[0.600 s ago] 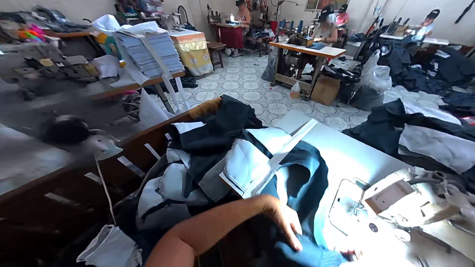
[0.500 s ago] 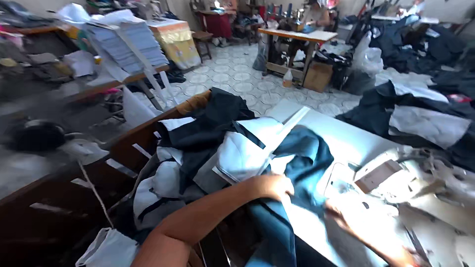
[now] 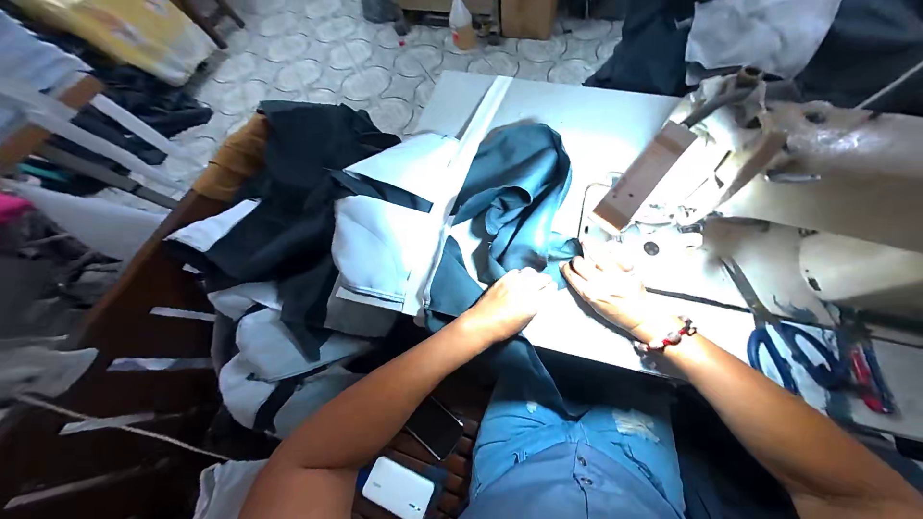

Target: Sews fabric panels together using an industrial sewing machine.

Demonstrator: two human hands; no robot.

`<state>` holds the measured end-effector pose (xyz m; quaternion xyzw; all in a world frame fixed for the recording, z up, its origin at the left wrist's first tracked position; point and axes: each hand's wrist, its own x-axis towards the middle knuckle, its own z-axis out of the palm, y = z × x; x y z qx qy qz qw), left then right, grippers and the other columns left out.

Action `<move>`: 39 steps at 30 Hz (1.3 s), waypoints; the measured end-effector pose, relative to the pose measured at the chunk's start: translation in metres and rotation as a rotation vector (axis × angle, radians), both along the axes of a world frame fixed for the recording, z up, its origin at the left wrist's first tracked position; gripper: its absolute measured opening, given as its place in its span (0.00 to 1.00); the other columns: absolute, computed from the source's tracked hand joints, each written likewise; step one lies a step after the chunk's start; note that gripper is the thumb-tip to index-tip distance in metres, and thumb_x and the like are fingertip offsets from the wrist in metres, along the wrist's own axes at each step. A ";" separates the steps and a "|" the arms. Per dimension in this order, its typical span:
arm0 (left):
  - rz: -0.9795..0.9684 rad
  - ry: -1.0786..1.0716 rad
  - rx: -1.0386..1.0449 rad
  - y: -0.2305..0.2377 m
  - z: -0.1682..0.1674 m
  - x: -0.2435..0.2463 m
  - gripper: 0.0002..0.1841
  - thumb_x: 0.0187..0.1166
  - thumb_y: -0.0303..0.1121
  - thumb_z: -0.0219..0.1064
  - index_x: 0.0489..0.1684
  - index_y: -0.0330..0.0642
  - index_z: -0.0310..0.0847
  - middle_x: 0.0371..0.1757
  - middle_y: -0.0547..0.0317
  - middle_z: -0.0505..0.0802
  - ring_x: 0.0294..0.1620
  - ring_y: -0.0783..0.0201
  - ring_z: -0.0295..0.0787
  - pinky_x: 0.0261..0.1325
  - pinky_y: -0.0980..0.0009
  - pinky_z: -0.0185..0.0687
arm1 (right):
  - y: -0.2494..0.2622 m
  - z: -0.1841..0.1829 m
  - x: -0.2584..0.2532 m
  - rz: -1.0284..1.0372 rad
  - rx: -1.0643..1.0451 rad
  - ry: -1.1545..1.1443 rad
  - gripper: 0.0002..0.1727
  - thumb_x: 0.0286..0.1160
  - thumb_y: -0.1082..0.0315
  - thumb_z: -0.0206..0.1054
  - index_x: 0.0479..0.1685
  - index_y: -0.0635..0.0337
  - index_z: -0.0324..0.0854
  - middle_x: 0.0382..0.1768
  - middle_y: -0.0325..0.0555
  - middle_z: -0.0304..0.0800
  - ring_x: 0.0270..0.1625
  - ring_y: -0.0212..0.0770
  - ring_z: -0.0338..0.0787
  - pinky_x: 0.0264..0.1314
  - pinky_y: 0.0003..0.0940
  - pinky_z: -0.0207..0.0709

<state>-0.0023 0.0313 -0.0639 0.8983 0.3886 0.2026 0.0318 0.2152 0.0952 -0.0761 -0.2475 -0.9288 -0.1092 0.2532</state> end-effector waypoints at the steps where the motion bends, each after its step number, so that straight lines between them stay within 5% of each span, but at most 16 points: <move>1: 0.040 -0.043 -0.040 -0.002 -0.001 0.002 0.14 0.71 0.19 0.67 0.53 0.32 0.92 0.54 0.43 0.95 0.55 0.44 0.93 0.50 0.49 0.87 | 0.000 0.004 0.004 -0.045 -0.052 -0.031 0.13 0.71 0.80 0.64 0.48 0.63 0.93 0.46 0.54 0.94 0.60 0.61 0.90 0.58 0.57 0.79; 4: 0.163 -0.072 -0.141 -0.010 0.005 0.016 0.14 0.75 0.25 0.66 0.54 0.35 0.92 0.60 0.42 0.93 0.60 0.42 0.90 0.52 0.46 0.85 | -0.002 0.007 0.010 -0.111 -0.131 -0.003 0.14 0.66 0.81 0.67 0.47 0.60 0.93 0.45 0.54 0.93 0.59 0.64 0.88 0.50 0.63 0.76; 8: 0.219 -0.137 -0.190 -0.009 0.005 0.022 0.13 0.76 0.26 0.67 0.53 0.32 0.92 0.61 0.40 0.93 0.62 0.42 0.91 0.65 0.49 0.85 | -0.014 -0.003 0.012 -0.075 -0.164 0.106 0.13 0.72 0.74 0.66 0.46 0.52 0.95 0.45 0.50 0.95 0.58 0.61 0.89 0.55 0.60 0.73; 16: 0.203 -0.178 -0.040 -0.011 -0.009 0.020 0.13 0.70 0.22 0.69 0.50 0.36 0.95 0.36 0.44 0.91 0.41 0.46 0.90 0.46 0.56 0.86 | -0.014 0.003 0.023 -0.081 -0.281 0.141 0.12 0.70 0.70 0.66 0.42 0.48 0.96 0.46 0.48 0.93 0.56 0.60 0.86 0.58 0.62 0.67; 19: 0.209 -0.180 -0.056 -0.013 -0.009 0.019 0.12 0.75 0.28 0.67 0.51 0.37 0.95 0.36 0.46 0.90 0.41 0.48 0.89 0.46 0.57 0.85 | -0.013 0.014 0.027 -0.047 -0.375 0.128 0.11 0.73 0.67 0.68 0.41 0.47 0.97 0.45 0.47 0.92 0.55 0.59 0.83 0.58 0.61 0.64; 26: 0.340 -0.364 -0.196 -0.013 -0.001 0.022 0.11 0.78 0.25 0.65 0.48 0.34 0.94 0.44 0.49 0.97 0.49 0.55 0.94 0.59 0.59 0.86 | -0.012 0.020 0.018 -0.106 -0.475 0.173 0.14 0.79 0.58 0.64 0.34 0.50 0.94 0.37 0.46 0.88 0.48 0.56 0.81 0.53 0.56 0.61; 31: 0.518 -0.391 -0.245 -0.012 0.003 0.032 0.09 0.75 0.25 0.67 0.47 0.33 0.88 0.34 0.50 0.93 0.36 0.58 0.90 0.44 0.61 0.86 | -0.017 0.019 0.009 -0.208 -0.484 0.199 0.14 0.77 0.58 0.64 0.30 0.54 0.90 0.36 0.48 0.88 0.49 0.58 0.81 0.55 0.59 0.61; 39: 0.562 -0.408 -0.271 -0.013 0.001 0.037 0.15 0.74 0.22 0.67 0.58 0.30 0.84 0.42 0.47 0.92 0.39 0.57 0.89 0.46 0.63 0.86 | -0.019 0.008 -0.007 -0.249 -0.334 0.226 0.08 0.73 0.64 0.68 0.35 0.57 0.89 0.32 0.52 0.84 0.46 0.60 0.83 0.55 0.61 0.64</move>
